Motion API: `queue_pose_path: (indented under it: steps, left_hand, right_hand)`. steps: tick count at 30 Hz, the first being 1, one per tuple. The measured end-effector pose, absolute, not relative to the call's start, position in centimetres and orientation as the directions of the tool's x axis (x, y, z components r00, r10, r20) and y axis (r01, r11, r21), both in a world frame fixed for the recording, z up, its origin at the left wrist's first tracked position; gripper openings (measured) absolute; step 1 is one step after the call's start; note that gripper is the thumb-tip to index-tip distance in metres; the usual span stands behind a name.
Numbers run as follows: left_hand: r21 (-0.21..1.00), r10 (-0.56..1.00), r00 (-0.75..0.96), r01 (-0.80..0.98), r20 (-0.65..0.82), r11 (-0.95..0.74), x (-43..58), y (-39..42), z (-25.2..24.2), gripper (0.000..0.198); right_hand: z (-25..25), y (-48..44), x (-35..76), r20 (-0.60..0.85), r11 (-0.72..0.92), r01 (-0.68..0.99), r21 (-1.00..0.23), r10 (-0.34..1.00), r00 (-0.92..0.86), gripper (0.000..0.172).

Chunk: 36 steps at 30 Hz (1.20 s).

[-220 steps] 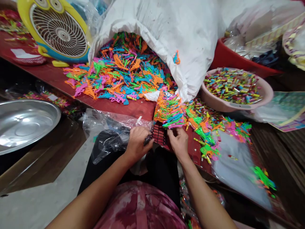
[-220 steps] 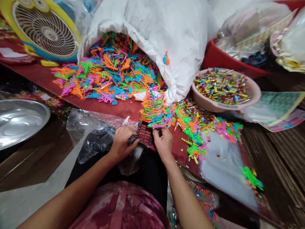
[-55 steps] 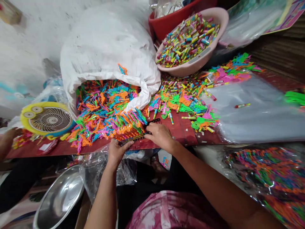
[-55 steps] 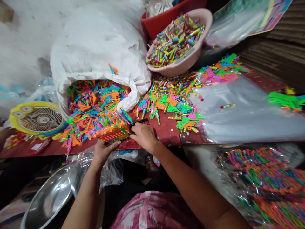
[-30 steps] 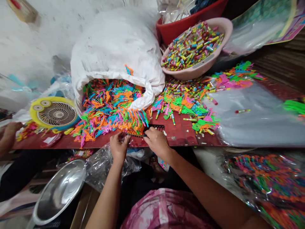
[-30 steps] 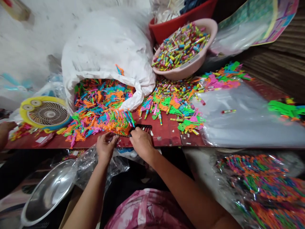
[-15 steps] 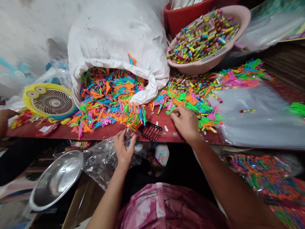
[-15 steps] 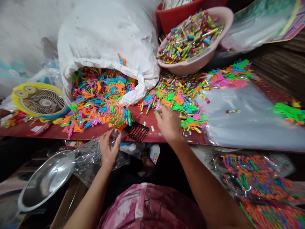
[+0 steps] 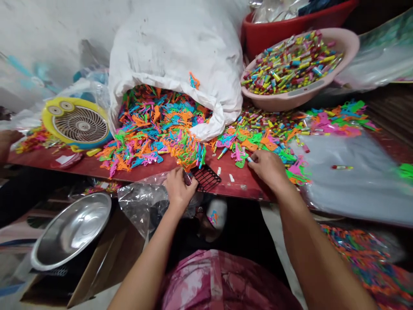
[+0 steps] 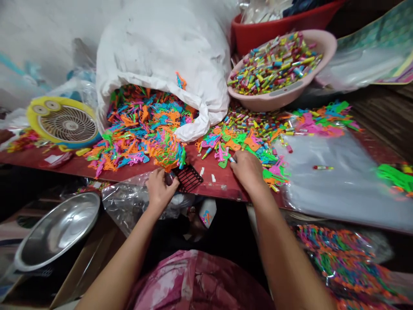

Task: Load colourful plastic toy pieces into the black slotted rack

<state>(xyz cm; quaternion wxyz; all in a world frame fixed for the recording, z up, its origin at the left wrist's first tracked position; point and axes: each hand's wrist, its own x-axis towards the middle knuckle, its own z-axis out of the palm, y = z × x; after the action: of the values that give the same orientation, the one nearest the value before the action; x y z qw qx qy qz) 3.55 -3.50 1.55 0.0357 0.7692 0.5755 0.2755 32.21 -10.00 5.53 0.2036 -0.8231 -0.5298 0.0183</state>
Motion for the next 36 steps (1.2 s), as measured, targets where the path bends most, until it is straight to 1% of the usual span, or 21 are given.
queue_pose_path:
  steps: [2,4,6,7,8,10,11,13,15,18,20,22,25,27,29,34,36]
  left_hand:
    - [0.376,0.894,0.242,0.842,0.378,-0.387,3.2,-2.7,1.6,0.03]
    - [0.393,0.874,0.315,0.8,0.369,-0.454,2.7,-1.7,1.7,0.024]
    - [0.415,0.846,0.398,0.744,0.355,-0.524,2.2,-0.8,1.7,0.023]
    - [0.424,0.829,0.441,0.715,0.344,-0.557,2.0,-0.4,1.8,0.026]
    - [0.431,0.812,0.48,0.688,0.332,-0.584,1.8,-0.1,1.8,0.028]
    - [0.439,0.783,0.543,0.65,0.303,-0.621,1.6,0.5,2.0,0.029]
    - [0.443,0.775,0.562,0.639,0.29,-0.629,1.5,0.7,2.1,0.029]
    - [0.461,0.768,0.581,0.622,0.271,-0.633,1.3,0.8,2.2,0.028]
    - [0.501,0.762,0.589,0.591,0.268,-0.632,1.2,0.9,2.3,0.031]
    - [0.579,0.75,0.594,0.514,0.292,-0.633,0.9,1.0,2.2,0.04]
    - [0.613,0.744,0.591,0.474,0.31,-0.632,0.7,1.1,2.1,0.043]
    - [0.628,0.744,0.591,0.458,0.314,-0.629,0.6,1.2,1.9,0.042]
    - [0.632,0.739,0.597,0.451,0.312,-0.631,0.5,1.3,1.7,0.039]
    - [0.63,0.738,0.594,0.448,0.32,-0.635,0.5,1.3,1.5,0.038]
    - [0.628,0.732,0.595,0.44,0.332,-0.642,0.5,1.4,1.4,0.037]
    - [0.638,0.716,0.608,0.409,0.343,-0.653,0.5,1.8,1.0,0.036]
    - [0.639,0.716,0.608,0.407,0.344,-0.653,0.5,1.9,1.0,0.036]
  right_hand:
    - [5.6,-10.6,33.1,0.195,-0.288,0.847,-0.447,0.892,0.407,0.006]
    - [5.7,-11.0,33.2,0.207,-0.185,0.768,-0.613,0.901,0.382,0.005]
    - [5.7,-11.2,32.2,0.218,-0.058,0.593,-0.803,0.897,0.384,0.01]
    - [5.7,-11.3,31.3,0.216,0.004,0.472,-0.882,0.892,0.397,0.015]
    - [5.6,-11.3,30.2,0.202,0.054,0.35,-0.935,0.892,0.404,0.021]
    - [5.3,-11.2,27.8,0.144,0.101,0.123,-0.987,0.899,0.413,0.031]
    - [5.0,-11.2,26.5,0.106,0.093,0.052,-0.994,0.912,0.397,0.034]
    - [4.3,-11.1,24.4,0.07,0.073,0.008,-0.997,0.916,0.396,0.035]
    - [3.6,-11.0,22.9,0.094,0.069,0.073,-0.995,0.901,0.424,0.03]
    - [2.7,-10.6,21.6,0.233,0.116,0.284,-0.952,0.875,0.425,0.022]
    - [2.5,-10.4,21.3,0.341,0.158,0.44,-0.884,0.863,0.374,0.019]
    - [2.6,-10.3,21.0,0.414,0.193,0.564,-0.803,0.86,0.297,0.018]
    - [2.9,-10.4,20.7,0.469,0.231,0.671,-0.705,0.862,0.195,0.017]
    - [3.2,-10.5,20.6,0.482,0.228,0.715,-0.661,0.859,0.171,0.016]
    - [3.3,-10.4,20.4,0.484,0.212,0.729,-0.651,0.856,0.183,0.017]
    - [2.8,-10.2,20.0,0.45,0.168,0.672,-0.721,0.851,0.271,0.018]
    - [2.6,-10.2,19.8,0.44,0.15,0.665,-0.731,0.849,0.293,0.018]
